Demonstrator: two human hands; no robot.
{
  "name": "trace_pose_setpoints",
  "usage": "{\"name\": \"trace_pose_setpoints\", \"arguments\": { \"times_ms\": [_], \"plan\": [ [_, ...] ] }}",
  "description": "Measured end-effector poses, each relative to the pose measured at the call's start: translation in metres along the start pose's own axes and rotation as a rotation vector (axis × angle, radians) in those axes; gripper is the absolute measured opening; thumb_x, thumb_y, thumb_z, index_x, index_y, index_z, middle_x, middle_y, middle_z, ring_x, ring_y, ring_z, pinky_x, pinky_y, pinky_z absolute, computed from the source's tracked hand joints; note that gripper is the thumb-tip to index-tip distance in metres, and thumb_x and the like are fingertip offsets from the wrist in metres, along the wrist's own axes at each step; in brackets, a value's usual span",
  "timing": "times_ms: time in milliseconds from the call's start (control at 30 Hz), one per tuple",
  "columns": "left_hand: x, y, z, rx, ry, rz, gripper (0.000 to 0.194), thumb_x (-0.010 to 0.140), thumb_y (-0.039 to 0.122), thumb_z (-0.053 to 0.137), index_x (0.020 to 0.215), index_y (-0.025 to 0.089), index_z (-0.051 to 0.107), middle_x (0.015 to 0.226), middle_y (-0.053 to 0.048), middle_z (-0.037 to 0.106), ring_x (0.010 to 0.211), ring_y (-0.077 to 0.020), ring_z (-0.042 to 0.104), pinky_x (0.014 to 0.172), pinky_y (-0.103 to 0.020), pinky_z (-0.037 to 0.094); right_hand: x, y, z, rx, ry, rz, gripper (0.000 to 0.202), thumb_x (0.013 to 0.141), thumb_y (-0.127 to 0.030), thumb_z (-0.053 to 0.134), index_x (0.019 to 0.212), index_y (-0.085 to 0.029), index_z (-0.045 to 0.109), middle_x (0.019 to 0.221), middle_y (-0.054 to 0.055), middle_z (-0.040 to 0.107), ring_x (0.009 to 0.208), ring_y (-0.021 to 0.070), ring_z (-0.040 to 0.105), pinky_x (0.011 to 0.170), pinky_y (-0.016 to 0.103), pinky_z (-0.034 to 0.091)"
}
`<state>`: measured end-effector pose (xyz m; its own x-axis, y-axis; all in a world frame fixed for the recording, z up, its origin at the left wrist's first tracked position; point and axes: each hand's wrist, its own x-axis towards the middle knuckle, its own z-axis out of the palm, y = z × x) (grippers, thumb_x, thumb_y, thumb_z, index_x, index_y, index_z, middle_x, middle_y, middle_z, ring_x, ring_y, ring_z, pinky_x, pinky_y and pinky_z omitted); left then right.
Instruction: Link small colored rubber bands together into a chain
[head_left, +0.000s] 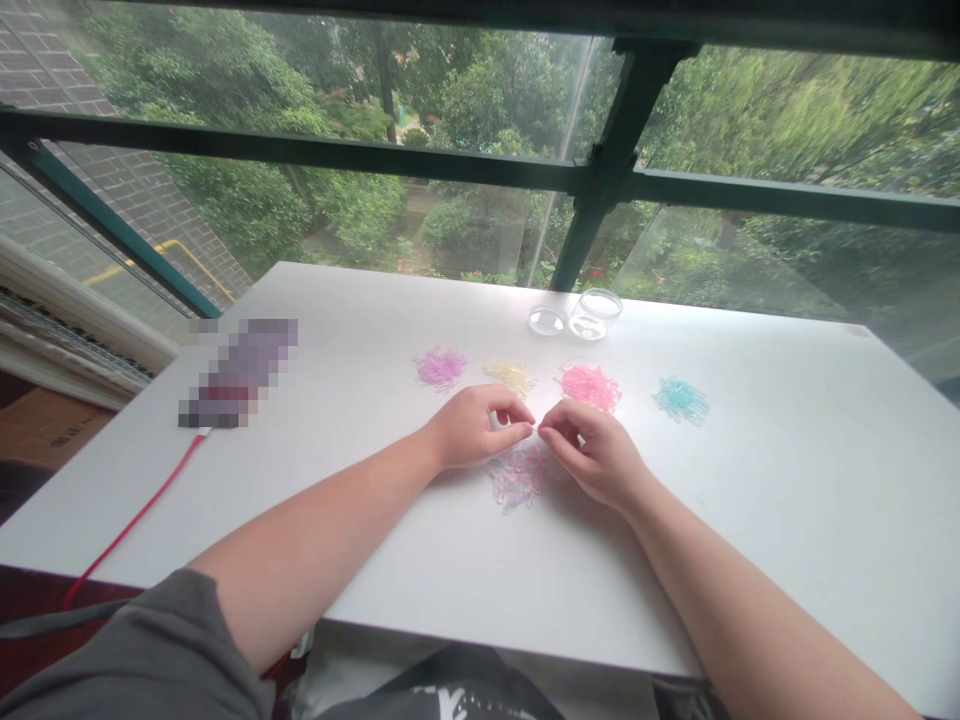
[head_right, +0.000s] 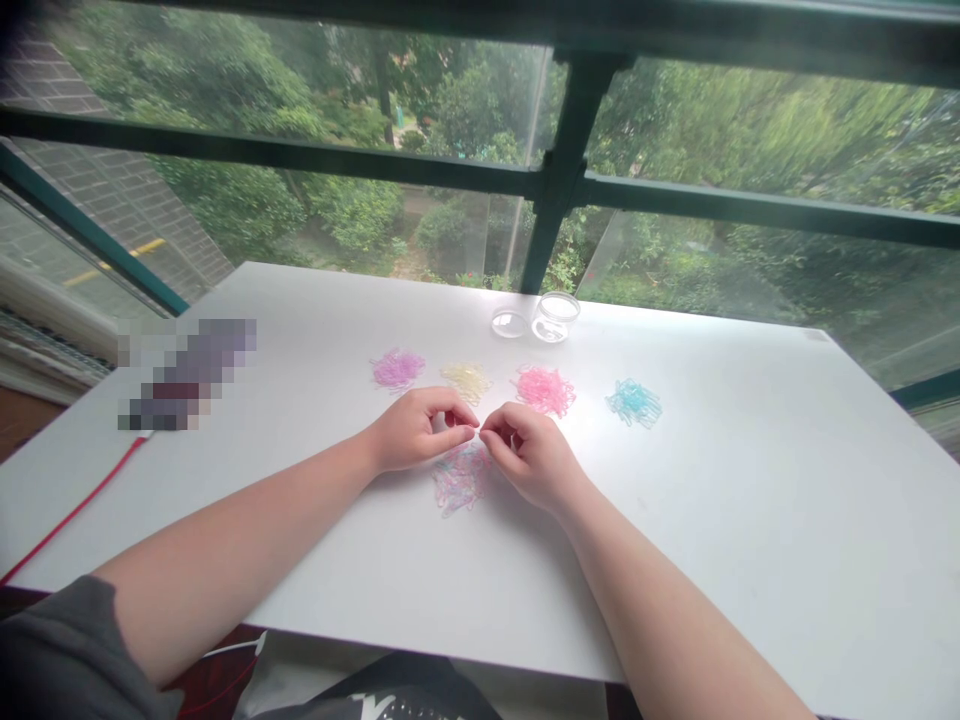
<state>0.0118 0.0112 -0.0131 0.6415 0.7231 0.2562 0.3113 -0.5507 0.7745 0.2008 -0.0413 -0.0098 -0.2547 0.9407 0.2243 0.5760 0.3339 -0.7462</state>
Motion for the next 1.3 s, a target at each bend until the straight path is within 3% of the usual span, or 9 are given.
{"name": "trace_pose_setpoints", "arguments": {
  "times_ms": [267,700,867,1300],
  "plan": [
    [-0.0009,0.0018,-0.0005,-0.048,-0.038,-0.063,0.011,0.077,0.024,0.056,0.076,0.016,0.063,0.072,0.0,0.063,0.067,-0.0098,0.056,0.061,-0.02,0.042,-0.0004,-0.0021,-0.0007,0.011,-0.009,-0.008,0.006,0.078,-0.017,0.053,0.072,-0.018,0.055,0.06,-0.002,0.05,0.052,0.0088,0.04,0.05,0.022,0.033],
    [-0.0008,0.001,-0.0001,-0.009,-0.043,-0.056,0.01,0.075,0.024,0.057,0.071,0.016,0.06,0.07,0.0,0.061,0.065,-0.0096,0.053,0.06,-0.021,0.04,-0.0031,0.001,-0.001,0.059,-0.098,-0.047,0.005,0.076,-0.017,0.056,0.072,-0.018,0.053,0.06,-0.003,0.049,0.052,0.0088,0.042,0.049,0.022,0.034],
    [-0.0014,0.0015,0.0002,-0.026,-0.05,-0.038,0.01,0.075,0.025,0.057,0.072,0.016,0.061,0.07,0.0,0.062,0.065,-0.0095,0.052,0.059,-0.021,0.04,-0.0018,0.0021,-0.0003,0.024,-0.06,-0.02,0.006,0.075,-0.021,0.06,0.078,-0.018,0.056,0.061,-0.002,0.052,0.052,0.0091,0.044,0.05,0.023,0.036],
    [-0.001,0.0045,-0.0003,-0.074,-0.11,0.024,0.007,0.073,0.017,0.054,0.07,0.015,0.06,0.067,0.0,0.061,0.064,-0.0096,0.052,0.061,-0.021,0.04,-0.0014,-0.0003,-0.0019,-0.023,-0.013,-0.017,0.009,0.079,-0.02,0.054,0.07,-0.018,0.054,0.06,-0.001,0.052,0.053,0.0098,0.042,0.051,0.023,0.034]
  ]
}}
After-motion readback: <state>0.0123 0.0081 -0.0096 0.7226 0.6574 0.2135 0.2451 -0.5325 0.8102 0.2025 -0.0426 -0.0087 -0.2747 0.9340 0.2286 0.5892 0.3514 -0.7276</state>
